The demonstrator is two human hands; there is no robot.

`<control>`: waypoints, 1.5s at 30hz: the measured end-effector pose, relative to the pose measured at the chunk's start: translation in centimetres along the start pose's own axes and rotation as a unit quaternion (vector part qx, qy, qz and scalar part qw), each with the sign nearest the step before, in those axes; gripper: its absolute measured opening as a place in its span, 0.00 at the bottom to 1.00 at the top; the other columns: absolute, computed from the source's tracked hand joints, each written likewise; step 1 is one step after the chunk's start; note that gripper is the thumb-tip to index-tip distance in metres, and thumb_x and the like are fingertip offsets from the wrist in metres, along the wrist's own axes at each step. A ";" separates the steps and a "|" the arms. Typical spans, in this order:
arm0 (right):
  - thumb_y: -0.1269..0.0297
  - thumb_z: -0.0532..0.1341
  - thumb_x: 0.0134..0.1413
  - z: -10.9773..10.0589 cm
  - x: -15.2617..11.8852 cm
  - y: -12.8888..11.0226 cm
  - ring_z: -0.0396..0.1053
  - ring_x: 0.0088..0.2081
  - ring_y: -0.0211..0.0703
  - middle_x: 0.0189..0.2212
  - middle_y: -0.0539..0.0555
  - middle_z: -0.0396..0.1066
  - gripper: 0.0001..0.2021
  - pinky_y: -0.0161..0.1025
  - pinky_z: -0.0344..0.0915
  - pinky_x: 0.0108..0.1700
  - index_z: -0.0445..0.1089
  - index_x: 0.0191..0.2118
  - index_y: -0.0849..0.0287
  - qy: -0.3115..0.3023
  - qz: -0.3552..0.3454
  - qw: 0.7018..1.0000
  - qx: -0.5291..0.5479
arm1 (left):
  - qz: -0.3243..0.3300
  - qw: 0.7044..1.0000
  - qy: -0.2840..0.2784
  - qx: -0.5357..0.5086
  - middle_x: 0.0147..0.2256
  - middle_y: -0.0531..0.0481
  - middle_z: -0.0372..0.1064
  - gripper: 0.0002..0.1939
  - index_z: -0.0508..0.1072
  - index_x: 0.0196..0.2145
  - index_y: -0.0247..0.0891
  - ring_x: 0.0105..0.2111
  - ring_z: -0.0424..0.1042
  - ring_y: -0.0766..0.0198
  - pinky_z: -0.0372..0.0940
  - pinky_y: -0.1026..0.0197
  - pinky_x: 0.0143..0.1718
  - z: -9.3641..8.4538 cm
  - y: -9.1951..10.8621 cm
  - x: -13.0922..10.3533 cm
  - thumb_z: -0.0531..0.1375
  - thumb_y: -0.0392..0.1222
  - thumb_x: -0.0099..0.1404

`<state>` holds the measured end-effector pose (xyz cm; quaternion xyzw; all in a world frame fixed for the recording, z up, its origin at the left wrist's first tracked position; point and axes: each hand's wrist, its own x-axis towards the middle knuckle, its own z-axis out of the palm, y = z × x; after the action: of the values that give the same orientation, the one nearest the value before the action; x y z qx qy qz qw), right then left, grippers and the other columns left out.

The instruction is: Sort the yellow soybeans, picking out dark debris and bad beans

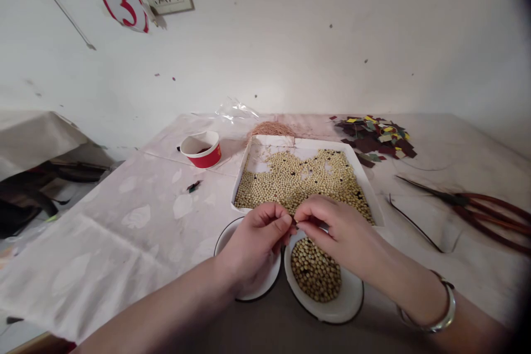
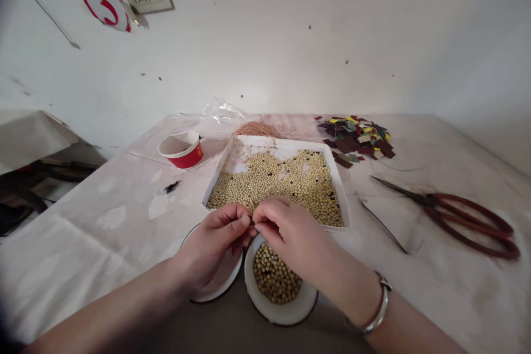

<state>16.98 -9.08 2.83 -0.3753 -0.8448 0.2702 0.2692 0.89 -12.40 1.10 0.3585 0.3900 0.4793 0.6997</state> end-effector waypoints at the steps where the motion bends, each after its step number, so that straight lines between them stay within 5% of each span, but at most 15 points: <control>1: 0.75 0.56 0.52 0.0 0.0 0.0 0.63 0.31 0.35 0.27 0.46 0.65 0.06 0.33 0.57 0.33 0.64 0.29 0.56 0.002 0.001 1.000 0.000 | -0.001 1.000 0.000 0.002 0.24 0.53 0.62 0.08 0.64 0.27 0.34 0.26 0.58 0.71 0.50 0.65 0.28 0.0 0.0 0.0 0.59 0.39 0.59; 30: 0.72 0.57 0.53 -0.8 -0.2 0.3 0.63 0.30 0.36 0.26 0.47 0.66 0.05 0.34 0.57 0.32 0.65 0.27 0.57 0.049 0.009 0.998 -0.038 | -0.002 0.999 0.002 0.045 0.26 0.53 0.63 0.07 0.63 0.28 0.34 0.24 0.57 0.73 0.47 0.67 0.24 0.0 0.0 0.0 0.57 0.38 0.62; 36: 0.68 0.58 0.52 -2.7 -0.2 0.4 0.64 0.27 0.34 0.26 0.46 0.68 0.03 0.32 0.57 0.29 0.69 0.30 0.55 -0.099 0.014 0.995 -0.018 | -0.013 0.997 0.006 0.070 0.26 0.52 0.64 0.08 0.64 0.28 0.34 0.23 0.56 0.73 0.47 0.67 0.23 0.1 0.1 0.0 0.56 0.40 0.62; 41: 0.66 0.56 0.54 -3.4 -0.1 3.6 0.64 0.28 0.37 0.27 0.48 0.69 0.05 0.34 0.56 0.30 0.68 0.30 0.56 -0.027 0.075 0.985 -0.155 | -0.006 0.998 0.003 0.058 0.27 0.52 0.64 0.08 0.64 0.28 0.34 0.25 0.57 0.73 0.49 0.67 0.25 0.0 -0.1 0.0 0.56 0.41 0.62; 45: 0.68 0.58 0.49 -3.0 -0.3 7.6 0.65 0.32 0.43 0.28 0.52 0.68 0.02 0.37 0.55 0.31 0.68 0.29 0.57 -0.032 0.101 0.959 -0.264 | -0.012 0.997 0.000 0.077 0.28 0.52 0.63 0.09 0.64 0.28 0.35 0.24 0.56 0.73 0.48 0.67 0.24 -0.2 -0.1 0.1 0.56 0.43 0.63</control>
<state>22.83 -4.21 -0.14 -0.5075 -0.8519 0.0757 0.1048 0.78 -12.31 0.89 0.4065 0.4305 0.4394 0.6755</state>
